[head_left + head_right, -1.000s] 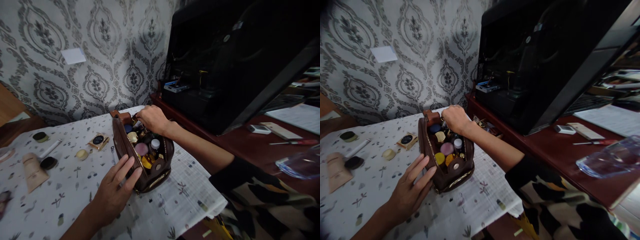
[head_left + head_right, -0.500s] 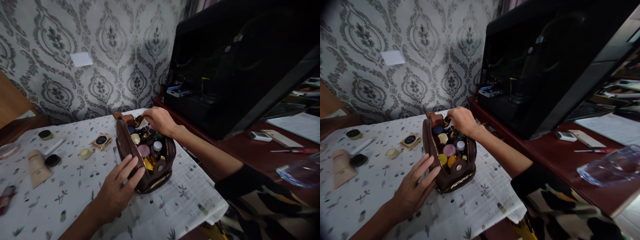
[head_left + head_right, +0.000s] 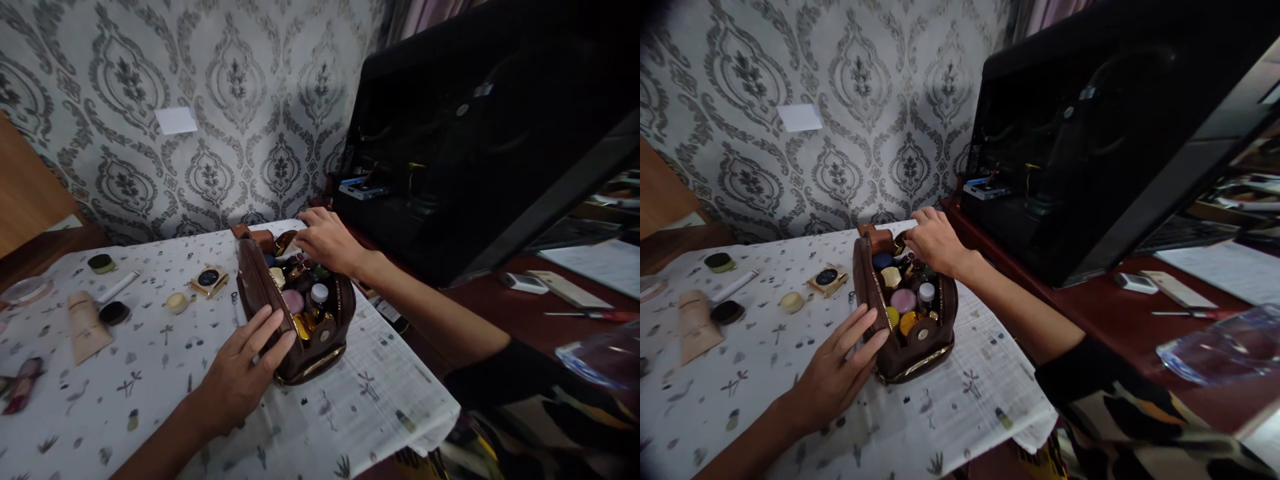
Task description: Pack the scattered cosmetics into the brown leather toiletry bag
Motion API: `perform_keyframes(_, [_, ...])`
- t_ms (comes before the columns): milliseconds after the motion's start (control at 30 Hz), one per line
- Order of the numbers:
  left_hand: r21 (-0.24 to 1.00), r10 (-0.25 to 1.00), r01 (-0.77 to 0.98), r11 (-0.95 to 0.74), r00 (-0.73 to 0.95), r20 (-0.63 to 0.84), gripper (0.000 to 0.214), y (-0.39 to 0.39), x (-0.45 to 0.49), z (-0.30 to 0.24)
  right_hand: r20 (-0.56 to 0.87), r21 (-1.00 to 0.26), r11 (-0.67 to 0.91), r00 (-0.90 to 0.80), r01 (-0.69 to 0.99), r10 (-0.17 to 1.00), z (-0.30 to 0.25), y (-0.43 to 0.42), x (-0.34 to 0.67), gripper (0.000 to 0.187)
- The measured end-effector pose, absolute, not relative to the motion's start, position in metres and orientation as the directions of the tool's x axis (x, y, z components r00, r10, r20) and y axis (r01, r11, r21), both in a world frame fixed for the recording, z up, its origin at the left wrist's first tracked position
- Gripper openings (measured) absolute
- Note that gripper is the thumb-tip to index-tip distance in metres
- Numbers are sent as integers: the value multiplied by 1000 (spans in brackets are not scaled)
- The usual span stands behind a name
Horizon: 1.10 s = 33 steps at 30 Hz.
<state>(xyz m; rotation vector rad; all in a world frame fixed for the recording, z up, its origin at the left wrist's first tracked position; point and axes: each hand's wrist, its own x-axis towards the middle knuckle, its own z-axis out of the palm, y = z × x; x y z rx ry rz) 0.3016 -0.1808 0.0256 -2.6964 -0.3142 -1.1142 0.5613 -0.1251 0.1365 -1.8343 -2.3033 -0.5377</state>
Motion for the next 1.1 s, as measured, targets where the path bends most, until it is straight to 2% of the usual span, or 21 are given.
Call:
perform_keyframes(100, [-116, 115, 280, -953, 689, 716, 45, -180, 301, 25, 225, 316, 183, -261, 931, 939, 141, -120, 554, 33])
perform_keyframes(200, [-122, 119, 288, -950, 694, 710, 46, -180, 301, 24, 102, 379, 209, -265, 901, 959, 143, -112, 548, 29])
perform_keyframes(567, [-125, 113, 273, -954, 711, 694, 51, -179, 298, 21, -94, 352, 203, -181, 914, 979, 143, -82, 552, 34])
perform_keyframes(800, [-125, 120, 283, -951, 709, 695, 50, -179, 299, 20, 16, 294, 100, -109, 951, 994, 140, -86, 548, 42])
perform_keyframes(933, [-122, 119, 285, -951, 698, 706, 49, -179, 302, 19, 83, 260, 94, -119, 961, 989, 137, -81, 538, 41])
perform_keyframes(1100, [-110, 109, 268, -957, 686, 720, 48, -178, 303, 19, 79, 245, 102, -125, 964, 989, 131, -71, 531, 37])
